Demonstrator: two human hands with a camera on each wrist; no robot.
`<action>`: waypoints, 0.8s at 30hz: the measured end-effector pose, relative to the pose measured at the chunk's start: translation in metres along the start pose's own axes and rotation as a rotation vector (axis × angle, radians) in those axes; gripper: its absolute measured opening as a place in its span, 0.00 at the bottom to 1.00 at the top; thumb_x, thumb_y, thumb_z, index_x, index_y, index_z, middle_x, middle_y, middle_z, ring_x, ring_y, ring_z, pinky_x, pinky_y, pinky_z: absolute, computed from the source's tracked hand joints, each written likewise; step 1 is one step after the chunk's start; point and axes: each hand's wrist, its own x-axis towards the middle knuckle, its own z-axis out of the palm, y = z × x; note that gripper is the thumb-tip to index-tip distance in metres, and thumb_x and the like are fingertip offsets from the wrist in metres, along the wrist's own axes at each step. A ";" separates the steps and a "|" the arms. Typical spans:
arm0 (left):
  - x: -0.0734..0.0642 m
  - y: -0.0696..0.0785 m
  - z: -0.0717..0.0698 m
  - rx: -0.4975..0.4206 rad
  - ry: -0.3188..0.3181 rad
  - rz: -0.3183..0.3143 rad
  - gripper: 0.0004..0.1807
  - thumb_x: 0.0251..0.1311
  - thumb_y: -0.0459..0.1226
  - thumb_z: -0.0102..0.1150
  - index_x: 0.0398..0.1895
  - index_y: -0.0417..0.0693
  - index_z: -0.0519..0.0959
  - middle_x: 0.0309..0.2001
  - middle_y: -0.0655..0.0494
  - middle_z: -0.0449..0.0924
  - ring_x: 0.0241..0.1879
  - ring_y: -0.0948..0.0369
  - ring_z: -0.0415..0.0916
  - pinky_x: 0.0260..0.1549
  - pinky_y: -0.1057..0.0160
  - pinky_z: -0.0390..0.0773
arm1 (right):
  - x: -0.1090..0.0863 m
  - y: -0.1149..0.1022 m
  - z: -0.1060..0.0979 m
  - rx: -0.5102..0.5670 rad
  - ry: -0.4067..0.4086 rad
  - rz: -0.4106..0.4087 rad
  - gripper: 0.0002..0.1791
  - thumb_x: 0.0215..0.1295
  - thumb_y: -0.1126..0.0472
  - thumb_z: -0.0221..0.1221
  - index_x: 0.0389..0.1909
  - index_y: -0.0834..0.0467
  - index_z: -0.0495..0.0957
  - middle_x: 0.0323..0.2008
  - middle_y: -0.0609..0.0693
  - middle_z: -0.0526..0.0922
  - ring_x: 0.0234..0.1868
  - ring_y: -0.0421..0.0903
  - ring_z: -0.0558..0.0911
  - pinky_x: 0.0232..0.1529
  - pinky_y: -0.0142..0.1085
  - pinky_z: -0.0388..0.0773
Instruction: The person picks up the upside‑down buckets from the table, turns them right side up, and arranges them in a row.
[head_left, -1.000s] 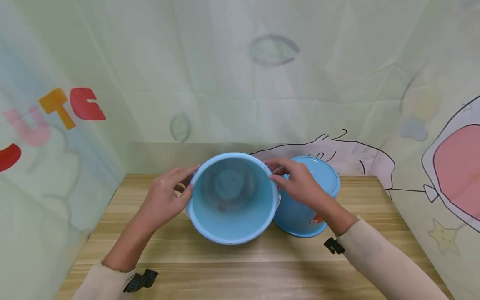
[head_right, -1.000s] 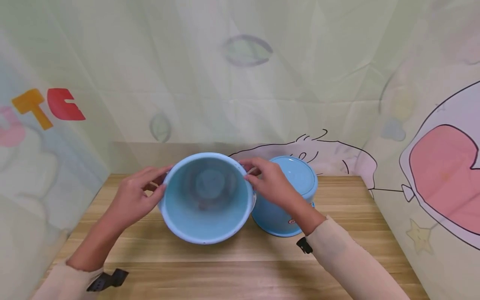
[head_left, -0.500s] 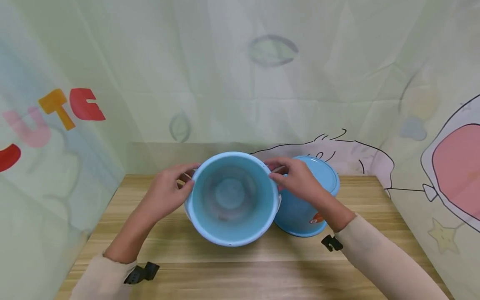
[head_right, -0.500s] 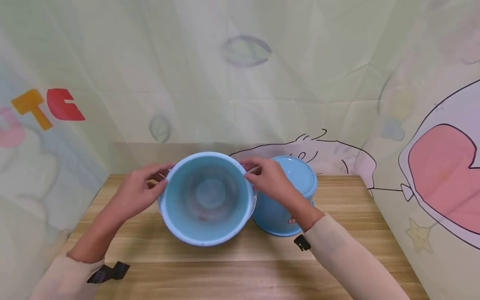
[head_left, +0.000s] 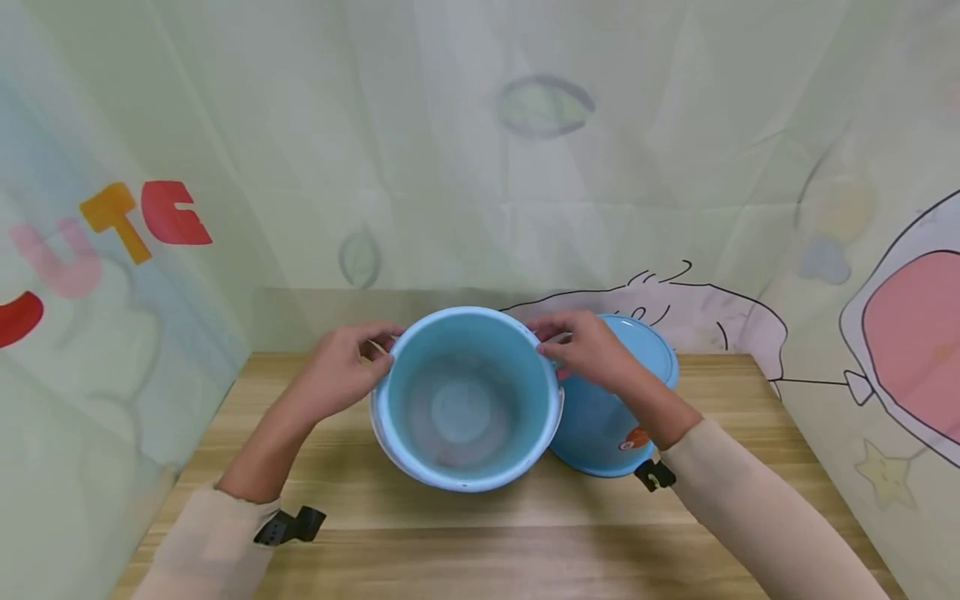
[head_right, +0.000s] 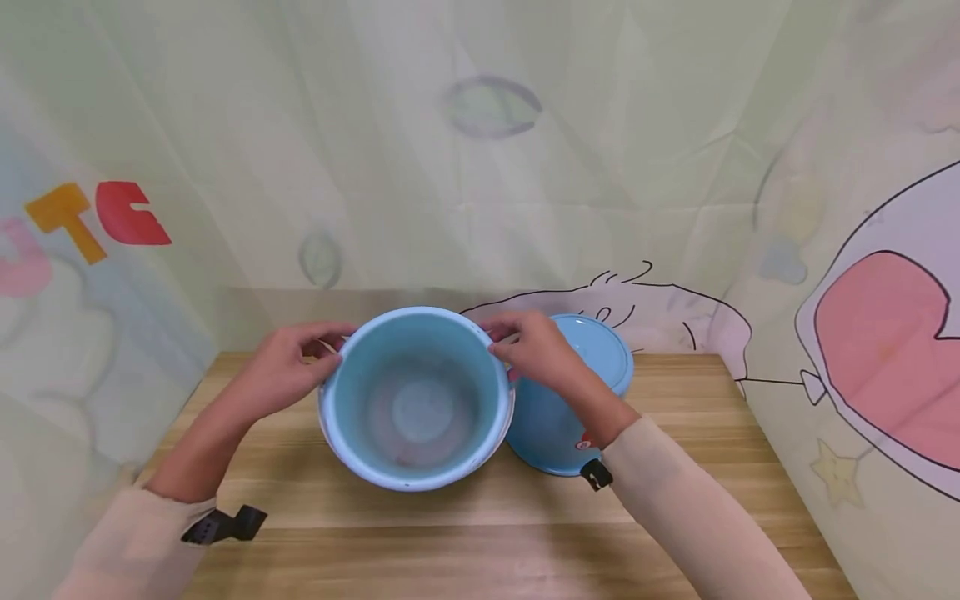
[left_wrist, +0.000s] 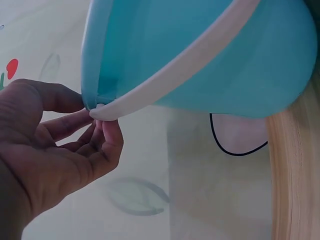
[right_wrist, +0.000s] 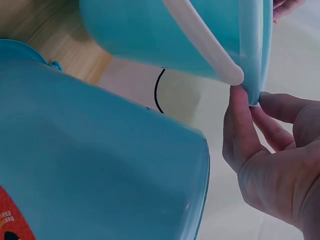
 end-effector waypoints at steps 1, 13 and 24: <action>0.001 0.000 0.000 0.000 -0.004 -0.010 0.20 0.67 0.29 0.55 0.61 0.37 0.81 0.47 0.41 0.85 0.43 0.49 0.84 0.37 0.56 0.85 | 0.001 0.000 0.000 -0.005 -0.003 0.001 0.22 0.73 0.65 0.60 0.66 0.57 0.78 0.55 0.60 0.83 0.52 0.56 0.87 0.36 0.43 0.89; 0.009 -0.010 -0.002 -0.047 -0.040 -0.101 0.20 0.66 0.30 0.53 0.59 0.36 0.81 0.43 0.41 0.85 0.41 0.50 0.83 0.35 0.59 0.85 | 0.017 -0.006 0.006 -0.075 -0.034 0.046 0.20 0.73 0.63 0.60 0.63 0.55 0.81 0.58 0.59 0.84 0.49 0.54 0.88 0.35 0.42 0.89; 0.017 -0.029 0.006 -0.086 -0.057 -0.138 0.19 0.66 0.30 0.51 0.57 0.33 0.81 0.45 0.38 0.83 0.42 0.49 0.83 0.35 0.61 0.85 | 0.028 -0.008 0.012 -0.143 -0.042 0.048 0.21 0.71 0.64 0.61 0.64 0.56 0.81 0.59 0.61 0.83 0.51 0.56 0.87 0.34 0.40 0.89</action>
